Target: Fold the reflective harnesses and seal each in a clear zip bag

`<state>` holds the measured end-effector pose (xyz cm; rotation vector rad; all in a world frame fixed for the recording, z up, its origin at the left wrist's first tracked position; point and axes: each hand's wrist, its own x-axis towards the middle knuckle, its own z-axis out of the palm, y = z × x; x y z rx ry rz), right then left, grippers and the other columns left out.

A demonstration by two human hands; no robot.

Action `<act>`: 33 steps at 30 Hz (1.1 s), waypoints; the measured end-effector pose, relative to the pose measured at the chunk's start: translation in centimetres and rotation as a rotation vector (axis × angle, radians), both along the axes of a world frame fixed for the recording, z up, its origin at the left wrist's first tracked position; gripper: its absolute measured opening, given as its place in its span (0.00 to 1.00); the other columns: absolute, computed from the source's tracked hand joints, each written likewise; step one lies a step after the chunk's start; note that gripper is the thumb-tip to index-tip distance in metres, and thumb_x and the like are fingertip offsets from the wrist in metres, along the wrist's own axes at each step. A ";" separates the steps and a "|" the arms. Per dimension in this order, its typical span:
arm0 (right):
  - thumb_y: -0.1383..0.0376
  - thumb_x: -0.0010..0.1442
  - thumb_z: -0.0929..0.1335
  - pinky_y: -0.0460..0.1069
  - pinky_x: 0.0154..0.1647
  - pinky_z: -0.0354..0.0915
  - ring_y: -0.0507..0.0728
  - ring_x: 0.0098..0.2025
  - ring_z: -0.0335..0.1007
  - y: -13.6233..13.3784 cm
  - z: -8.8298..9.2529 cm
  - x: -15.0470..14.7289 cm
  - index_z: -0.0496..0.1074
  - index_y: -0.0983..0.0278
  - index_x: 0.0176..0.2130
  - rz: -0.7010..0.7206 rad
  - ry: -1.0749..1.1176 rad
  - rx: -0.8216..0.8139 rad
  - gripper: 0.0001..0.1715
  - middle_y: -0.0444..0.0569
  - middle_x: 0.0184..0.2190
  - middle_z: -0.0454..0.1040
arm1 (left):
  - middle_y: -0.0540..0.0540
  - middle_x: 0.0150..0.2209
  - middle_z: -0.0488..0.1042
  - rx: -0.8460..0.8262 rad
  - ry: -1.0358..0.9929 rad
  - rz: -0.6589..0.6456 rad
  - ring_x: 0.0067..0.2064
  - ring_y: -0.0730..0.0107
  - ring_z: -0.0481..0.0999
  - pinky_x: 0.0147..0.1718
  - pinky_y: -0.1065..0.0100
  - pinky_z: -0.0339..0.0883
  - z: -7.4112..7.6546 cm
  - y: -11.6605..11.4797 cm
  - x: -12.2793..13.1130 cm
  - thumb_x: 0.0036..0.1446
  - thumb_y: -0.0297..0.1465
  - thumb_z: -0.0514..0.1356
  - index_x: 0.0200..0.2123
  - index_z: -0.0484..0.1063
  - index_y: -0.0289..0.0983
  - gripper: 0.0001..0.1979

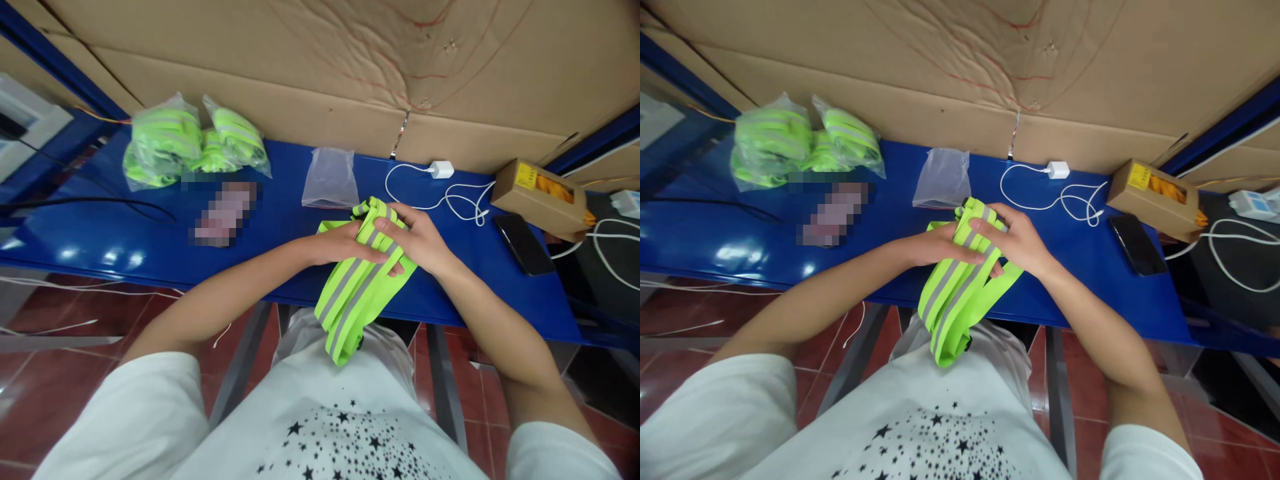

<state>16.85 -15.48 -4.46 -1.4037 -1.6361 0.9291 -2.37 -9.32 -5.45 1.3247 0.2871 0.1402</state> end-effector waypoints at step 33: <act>0.43 0.68 0.68 0.49 0.21 0.71 0.55 0.25 0.76 0.2 -0.7 0.4 0.81 0.57 0.47 -0.171 0.161 0.207 0.24 0.45 0.34 0.83 | 0.40 0.47 0.84 0.381 -0.113 -0.094 0.50 0.59 0.83 0.49 0.62 0.77 -0.4 0.9 -0.2 0.62 0.36 0.68 0.51 0.79 0.35 0.16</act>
